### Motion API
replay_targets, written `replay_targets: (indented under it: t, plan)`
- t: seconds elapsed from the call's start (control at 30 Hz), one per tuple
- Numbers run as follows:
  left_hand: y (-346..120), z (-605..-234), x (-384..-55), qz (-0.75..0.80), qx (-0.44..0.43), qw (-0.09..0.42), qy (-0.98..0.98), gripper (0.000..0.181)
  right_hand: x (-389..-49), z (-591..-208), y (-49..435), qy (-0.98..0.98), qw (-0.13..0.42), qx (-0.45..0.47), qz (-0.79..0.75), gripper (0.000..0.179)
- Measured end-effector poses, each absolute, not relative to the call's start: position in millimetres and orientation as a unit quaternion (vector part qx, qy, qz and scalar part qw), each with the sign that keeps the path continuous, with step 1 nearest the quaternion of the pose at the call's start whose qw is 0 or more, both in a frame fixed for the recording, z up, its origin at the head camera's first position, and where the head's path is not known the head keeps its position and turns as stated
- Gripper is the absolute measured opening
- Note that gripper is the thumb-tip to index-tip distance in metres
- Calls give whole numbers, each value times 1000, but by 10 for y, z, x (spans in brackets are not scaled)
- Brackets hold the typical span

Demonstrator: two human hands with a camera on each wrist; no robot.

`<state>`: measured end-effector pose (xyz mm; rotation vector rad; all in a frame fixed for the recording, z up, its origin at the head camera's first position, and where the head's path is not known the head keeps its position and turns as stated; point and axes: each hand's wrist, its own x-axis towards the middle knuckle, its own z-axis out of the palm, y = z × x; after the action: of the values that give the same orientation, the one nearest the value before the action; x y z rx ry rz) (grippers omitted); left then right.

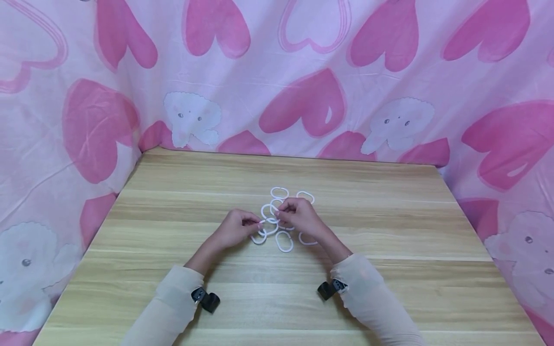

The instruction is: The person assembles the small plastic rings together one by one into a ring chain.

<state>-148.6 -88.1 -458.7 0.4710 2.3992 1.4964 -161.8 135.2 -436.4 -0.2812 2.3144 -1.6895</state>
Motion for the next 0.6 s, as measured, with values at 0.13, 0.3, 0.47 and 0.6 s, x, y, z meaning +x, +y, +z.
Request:
replay_targets:
  t: [0.13,0.3,0.47,0.6]
  plan:
    - [-879,-4581,-1482,517,159,136,830,16,-1600,-4365,1331,803,122,-93,-576,11]
    - [-881,-4577,-1480,516,160,136,831,16,-1590,-4392,1309,818,111,-95,-557,10]
    - [-881,-4586,-1486,516,163,136,830,14,-1570,-4403,1273,822,99,-86,-554,10]
    - [-881,-4596,-1488,515,168,134,830,12,-1563,-4396,1237,822,90,-71,-558,9]
